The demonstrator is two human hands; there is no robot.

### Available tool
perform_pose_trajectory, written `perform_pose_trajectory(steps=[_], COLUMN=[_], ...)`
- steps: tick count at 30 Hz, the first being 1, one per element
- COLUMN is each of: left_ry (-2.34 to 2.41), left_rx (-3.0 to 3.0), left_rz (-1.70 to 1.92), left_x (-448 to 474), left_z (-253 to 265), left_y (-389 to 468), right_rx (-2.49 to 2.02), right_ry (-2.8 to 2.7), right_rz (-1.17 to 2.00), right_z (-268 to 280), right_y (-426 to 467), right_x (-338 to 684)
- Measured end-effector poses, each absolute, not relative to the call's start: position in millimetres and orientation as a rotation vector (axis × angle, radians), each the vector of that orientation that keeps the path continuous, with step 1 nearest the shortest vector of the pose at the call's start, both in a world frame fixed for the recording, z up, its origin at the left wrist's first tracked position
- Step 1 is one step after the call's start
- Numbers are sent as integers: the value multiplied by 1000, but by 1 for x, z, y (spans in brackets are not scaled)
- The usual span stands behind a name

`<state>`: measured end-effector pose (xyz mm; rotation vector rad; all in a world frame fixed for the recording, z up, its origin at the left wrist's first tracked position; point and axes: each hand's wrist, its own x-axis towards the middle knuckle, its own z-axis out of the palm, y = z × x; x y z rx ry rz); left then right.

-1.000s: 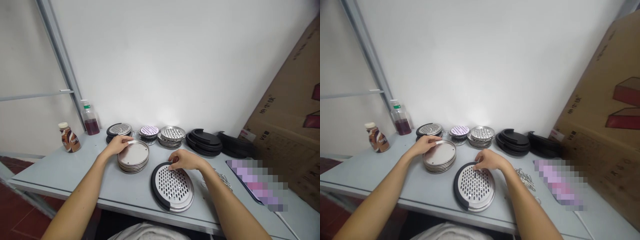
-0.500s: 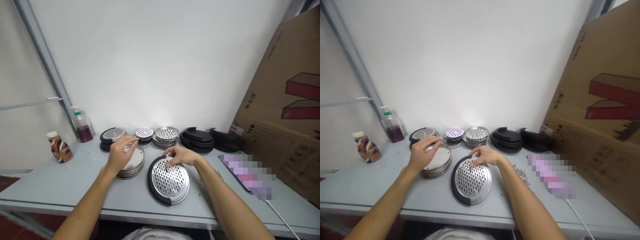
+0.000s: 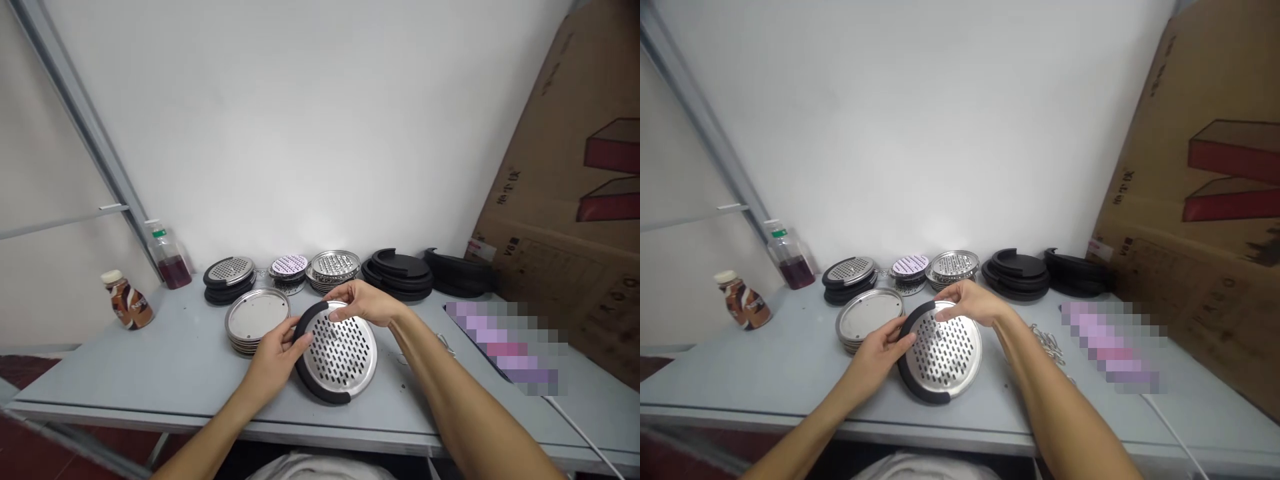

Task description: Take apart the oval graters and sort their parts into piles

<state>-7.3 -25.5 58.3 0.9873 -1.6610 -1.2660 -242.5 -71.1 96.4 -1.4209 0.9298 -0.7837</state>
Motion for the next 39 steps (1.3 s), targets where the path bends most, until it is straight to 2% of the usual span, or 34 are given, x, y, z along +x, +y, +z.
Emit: perform_pose_trajectory(steps=[7, 12, 15, 18, 23, 26, 34, 39], left_ry=[-1342, -1245, -1249, -1263, -1330, -1435, -1889, -1955], left_rx=[1019, 1034, 1043, 1087, 1144, 1131, 1145, 1012], left_rz=[-1237, -1340, -1276, -1202, -1253, -1239, -746, -389], left_x=[-12, -13, -10, -5, -11, -21, -15, -24], left_z=[58, 59, 55, 46, 33, 30, 28, 70], left_y=[-17, -14, -8, -1, 1, -6, -22, -17], right_rx=[-1496, -1472, -1451, -1312, -864, -638, -433, -511], right_ry=[1034, 972, 927, 939, 786, 600, 323, 338], right_rz=[-785, -783, -750, -910, -1438, -1464, -1163, -1159], right_z=[98, 103, 105, 106, 107, 103, 83, 75], right_y=[-73, -69, -70, -75, -88, -94, -93, -89], right_x=[-243, -247, -255, -275, -306, -297, -242, -219])
